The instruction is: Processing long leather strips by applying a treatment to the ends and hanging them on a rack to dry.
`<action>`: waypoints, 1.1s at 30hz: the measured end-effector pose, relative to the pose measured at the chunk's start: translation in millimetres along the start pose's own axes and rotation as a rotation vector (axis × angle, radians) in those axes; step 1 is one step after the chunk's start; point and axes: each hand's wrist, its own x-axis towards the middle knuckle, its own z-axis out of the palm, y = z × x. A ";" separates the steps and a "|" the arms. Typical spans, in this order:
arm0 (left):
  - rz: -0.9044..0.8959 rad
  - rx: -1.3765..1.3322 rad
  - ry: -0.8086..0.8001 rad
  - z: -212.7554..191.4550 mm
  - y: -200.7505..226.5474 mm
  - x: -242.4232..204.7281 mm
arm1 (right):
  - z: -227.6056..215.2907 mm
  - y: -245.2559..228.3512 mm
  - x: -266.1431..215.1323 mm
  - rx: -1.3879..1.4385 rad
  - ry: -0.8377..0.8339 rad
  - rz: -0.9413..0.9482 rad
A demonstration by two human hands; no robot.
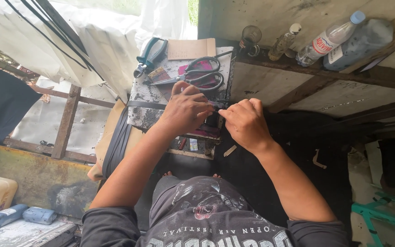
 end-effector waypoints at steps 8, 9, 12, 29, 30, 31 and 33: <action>-0.070 -0.065 0.013 -41.0 -36.6 -35.5 | -0.6 3.9 -0.6 -0.004 -0.041 -0.008; -0.097 -0.052 0.001 -45.1 -45.2 -43.6 | 0.0 4.3 -1.1 -0.012 -0.047 -0.013; -0.152 -0.042 -0.025 -55.9 -57.0 -59.0 | 0.9 5.6 -1.7 -0.012 -0.050 -0.020; -0.104 0.122 0.024 -38.0 -55.5 -50.4 | -18.4 8.1 -7.4 0.004 -0.078 0.036; -0.093 0.126 0.031 -36.1 -53.3 -48.1 | -20.1 9.7 -9.8 -0.005 -0.077 0.037; -0.082 0.130 0.039 -34.1 -50.9 -46.0 | -21.9 11.1 -12.5 -0.014 -0.076 0.038; -0.070 0.122 0.044 -32.5 -44.5 -40.2 | -27.7 12.3 -15.2 -0.013 -0.061 0.040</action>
